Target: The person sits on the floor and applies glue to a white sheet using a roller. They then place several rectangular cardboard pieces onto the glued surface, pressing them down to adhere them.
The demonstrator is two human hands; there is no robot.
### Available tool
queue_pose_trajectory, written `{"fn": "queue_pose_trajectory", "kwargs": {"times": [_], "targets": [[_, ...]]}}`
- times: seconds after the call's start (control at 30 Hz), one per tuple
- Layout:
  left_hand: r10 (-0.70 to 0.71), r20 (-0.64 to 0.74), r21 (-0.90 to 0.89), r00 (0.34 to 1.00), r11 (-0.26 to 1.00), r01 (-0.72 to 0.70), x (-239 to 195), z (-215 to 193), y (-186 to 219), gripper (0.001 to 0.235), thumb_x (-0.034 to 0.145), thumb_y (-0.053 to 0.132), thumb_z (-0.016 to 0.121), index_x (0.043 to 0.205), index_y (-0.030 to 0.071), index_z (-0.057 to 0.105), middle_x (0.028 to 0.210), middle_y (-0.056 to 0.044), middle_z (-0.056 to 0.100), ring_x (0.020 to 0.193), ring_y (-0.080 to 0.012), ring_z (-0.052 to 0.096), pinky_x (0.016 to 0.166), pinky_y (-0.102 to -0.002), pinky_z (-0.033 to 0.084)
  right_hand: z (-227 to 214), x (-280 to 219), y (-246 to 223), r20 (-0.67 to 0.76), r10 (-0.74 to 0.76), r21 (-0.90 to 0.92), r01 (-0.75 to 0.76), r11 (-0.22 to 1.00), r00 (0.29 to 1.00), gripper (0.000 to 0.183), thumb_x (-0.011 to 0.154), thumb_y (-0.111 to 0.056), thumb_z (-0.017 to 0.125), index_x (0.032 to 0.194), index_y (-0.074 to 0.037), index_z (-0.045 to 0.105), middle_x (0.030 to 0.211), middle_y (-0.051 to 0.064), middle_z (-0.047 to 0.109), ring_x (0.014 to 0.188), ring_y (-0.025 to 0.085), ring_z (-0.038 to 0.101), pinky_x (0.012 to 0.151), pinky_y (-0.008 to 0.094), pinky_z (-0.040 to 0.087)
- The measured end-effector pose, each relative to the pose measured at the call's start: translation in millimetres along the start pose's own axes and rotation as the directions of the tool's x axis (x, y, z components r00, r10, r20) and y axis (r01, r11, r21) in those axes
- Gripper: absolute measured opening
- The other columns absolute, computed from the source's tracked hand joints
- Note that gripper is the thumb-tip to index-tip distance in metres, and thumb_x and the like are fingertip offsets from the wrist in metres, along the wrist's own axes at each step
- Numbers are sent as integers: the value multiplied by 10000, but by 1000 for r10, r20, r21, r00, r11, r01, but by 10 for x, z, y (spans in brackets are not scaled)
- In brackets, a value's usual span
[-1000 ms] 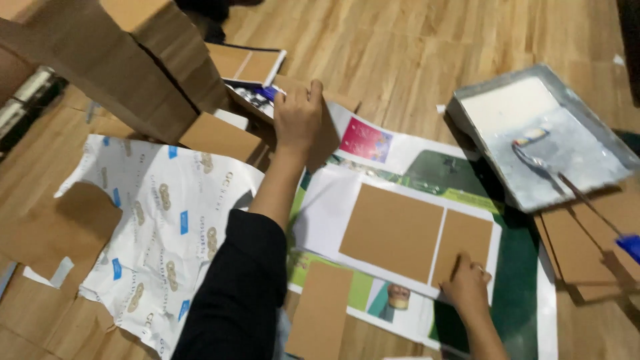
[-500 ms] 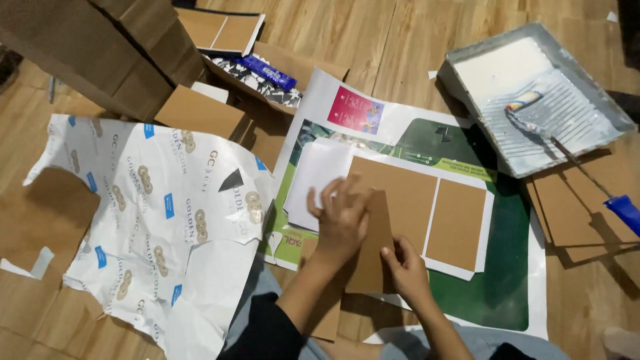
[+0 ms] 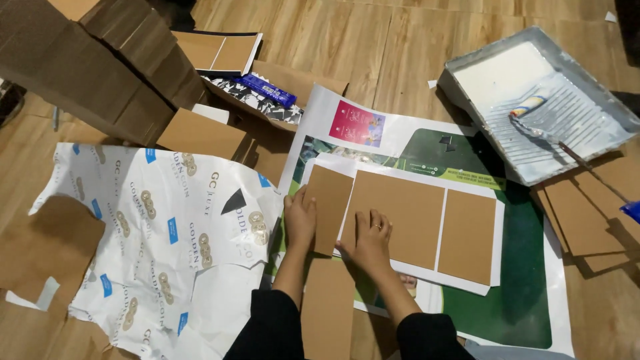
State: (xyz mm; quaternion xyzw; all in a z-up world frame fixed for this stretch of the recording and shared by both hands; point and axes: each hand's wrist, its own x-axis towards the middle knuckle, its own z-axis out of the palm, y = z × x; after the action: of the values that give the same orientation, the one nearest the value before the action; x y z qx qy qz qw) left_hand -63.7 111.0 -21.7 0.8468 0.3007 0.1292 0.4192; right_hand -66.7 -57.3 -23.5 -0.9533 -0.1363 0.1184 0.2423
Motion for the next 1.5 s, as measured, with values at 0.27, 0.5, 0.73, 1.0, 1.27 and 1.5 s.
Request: {"fn": "queue_pose_trajectory", "kwargs": {"times": [0.27, 0.5, 0.73, 1.0, 1.27, 1.5], "targets": [[83, -147, 144, 986, 988, -62, 404, 466, -435, 372, 818, 180, 652, 1185, 127, 638, 912, -91, 488, 894, -310, 551, 783, -409, 482, -59, 49, -83, 68, -39, -145, 48, 988, 997, 804, 650, -517, 754, 1340, -244, 443, 1338, 237, 360, 1262, 496, 301, 1036, 618, 194], [129, -208, 248, 970, 966, -75, 384, 534, -433, 368, 778, 224, 679, 1142, 170, 664, 889, -55, 484, 886, -283, 544, 766, -401, 482, -32, 91, -134, 94, -17, -132, 29, 991, 995, 659, 742, -481, 665, 1332, -303, 432, 1307, 240, 356, 1254, 515, 268, 1013, 652, 182], [183, -242, 244, 953, 962, -123, 325, 507, -318, 364, 763, 165, 698, 1123, 122, 667, 896, -65, 461, 879, -305, 512, 788, -395, 454, -94, 75, -156, 109, -24, -135, 38, 990, 994, 728, 692, -495, 707, 1335, -314, 418, 1290, 239, 350, 1240, 521, 270, 1000, 660, 182], [203, -237, 275, 950, 952, -135, 352, 534, -416, 367, 748, 181, 718, 1108, 132, 666, 902, -50, 442, 876, -289, 490, 791, -386, 428, -121, 53, -186, 116, -27, -134, 43, 990, 993, 744, 689, -503, 716, 1342, -316, 412, 1310, 257, 341, 1251, 517, 261, 1009, 645, 166], [173, -212, 272, 962, 956, -112, 306, 478, -310, 356, 756, 179, 705, 1106, 126, 667, 903, -75, 457, 865, -306, 504, 779, -405, 434, -96, 57, -176, 109, -20, -150, 37, 988, 994, 727, 687, -501, 711, 1329, -308, 430, 1322, 251, 341, 1257, 509, 260, 1017, 632, 166], [162, -174, 277, 971, 955, -109, 294, 451, -307, 340, 777, 168, 686, 1113, 115, 666, 906, -87, 461, 867, -318, 512, 776, -411, 436, -95, 46, -173, 103, -18, -126, 31, 992, 995, 738, 687, -482, 719, 1341, -297, 430, 1327, 252, 338, 1264, 514, 252, 1014, 647, 171]]}}
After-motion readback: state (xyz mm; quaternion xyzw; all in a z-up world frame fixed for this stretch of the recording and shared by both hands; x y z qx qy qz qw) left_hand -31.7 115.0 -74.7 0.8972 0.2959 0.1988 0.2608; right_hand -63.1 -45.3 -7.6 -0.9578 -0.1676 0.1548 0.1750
